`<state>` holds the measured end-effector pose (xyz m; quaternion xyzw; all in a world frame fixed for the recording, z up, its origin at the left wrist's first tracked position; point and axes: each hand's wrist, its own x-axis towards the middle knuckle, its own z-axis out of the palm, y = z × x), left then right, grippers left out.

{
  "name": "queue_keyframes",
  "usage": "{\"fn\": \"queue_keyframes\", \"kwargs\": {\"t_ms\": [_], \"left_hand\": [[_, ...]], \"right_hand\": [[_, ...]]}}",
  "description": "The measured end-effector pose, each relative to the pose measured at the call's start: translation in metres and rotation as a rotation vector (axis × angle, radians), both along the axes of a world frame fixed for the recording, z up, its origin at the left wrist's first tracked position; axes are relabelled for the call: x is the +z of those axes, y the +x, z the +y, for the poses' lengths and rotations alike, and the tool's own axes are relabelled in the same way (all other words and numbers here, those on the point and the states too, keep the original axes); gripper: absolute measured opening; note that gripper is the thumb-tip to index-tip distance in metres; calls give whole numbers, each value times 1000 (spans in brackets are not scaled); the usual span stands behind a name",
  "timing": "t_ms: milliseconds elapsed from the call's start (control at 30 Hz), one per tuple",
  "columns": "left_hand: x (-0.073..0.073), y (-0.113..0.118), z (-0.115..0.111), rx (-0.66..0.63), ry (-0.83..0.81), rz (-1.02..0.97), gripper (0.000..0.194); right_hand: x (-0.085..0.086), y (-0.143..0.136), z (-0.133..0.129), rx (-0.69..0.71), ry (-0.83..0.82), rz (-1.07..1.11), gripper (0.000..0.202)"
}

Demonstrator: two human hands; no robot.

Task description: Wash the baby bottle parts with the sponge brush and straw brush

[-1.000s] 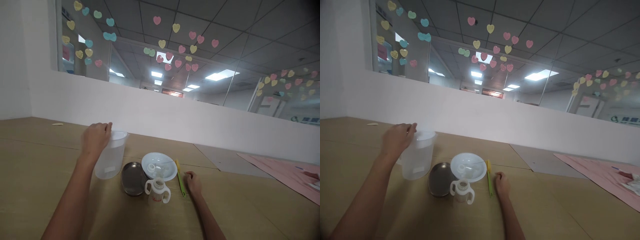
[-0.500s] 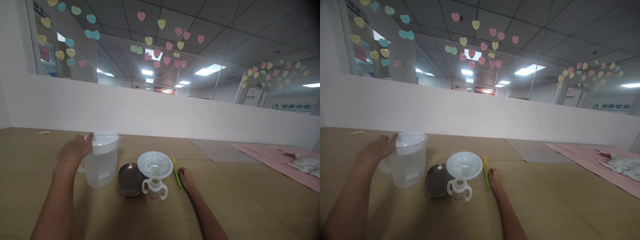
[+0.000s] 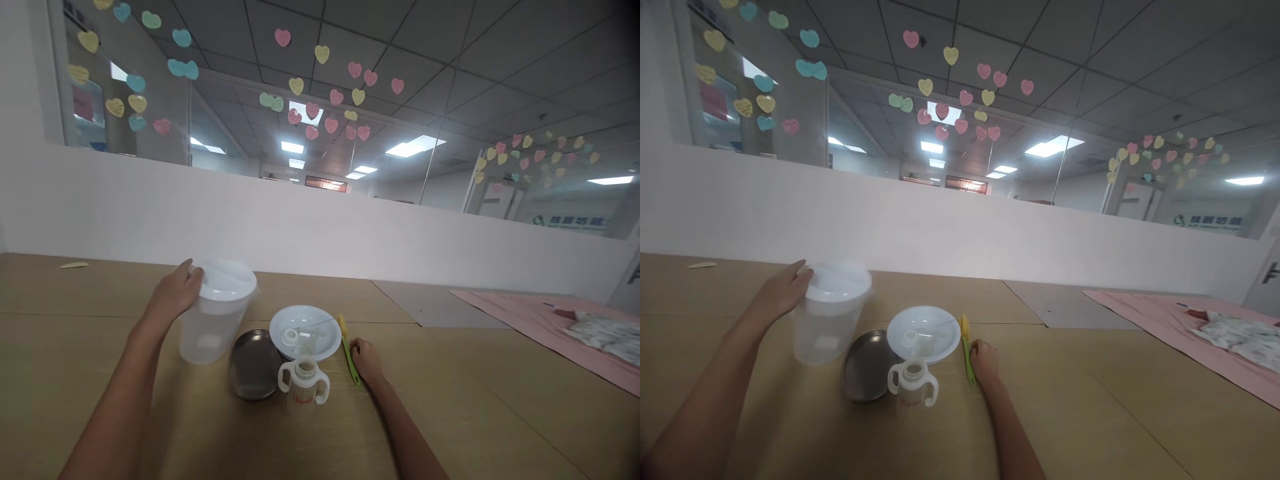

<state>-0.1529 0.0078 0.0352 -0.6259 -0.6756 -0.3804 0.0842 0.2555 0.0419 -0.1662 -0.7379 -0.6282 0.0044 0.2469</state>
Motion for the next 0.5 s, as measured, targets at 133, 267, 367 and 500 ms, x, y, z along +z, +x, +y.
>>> {"fn": "queue_keyframes", "kwargs": {"t_ms": [133,267,367,500], "left_hand": [[5,48,-11,-201,-6,84,58],[2,83,-16,-225,50,201,57],[-2,92,-15,-247,151,136,57],[-5,95,-14,-309,281,3,57]], "right_hand": [[0,0,0,-2,-7,-8,25],[1,0,0,-1,-11,-23,25],[0,0,0,4,-10,-36,24],[-1,0,1,11,-2,-45,24]]}}
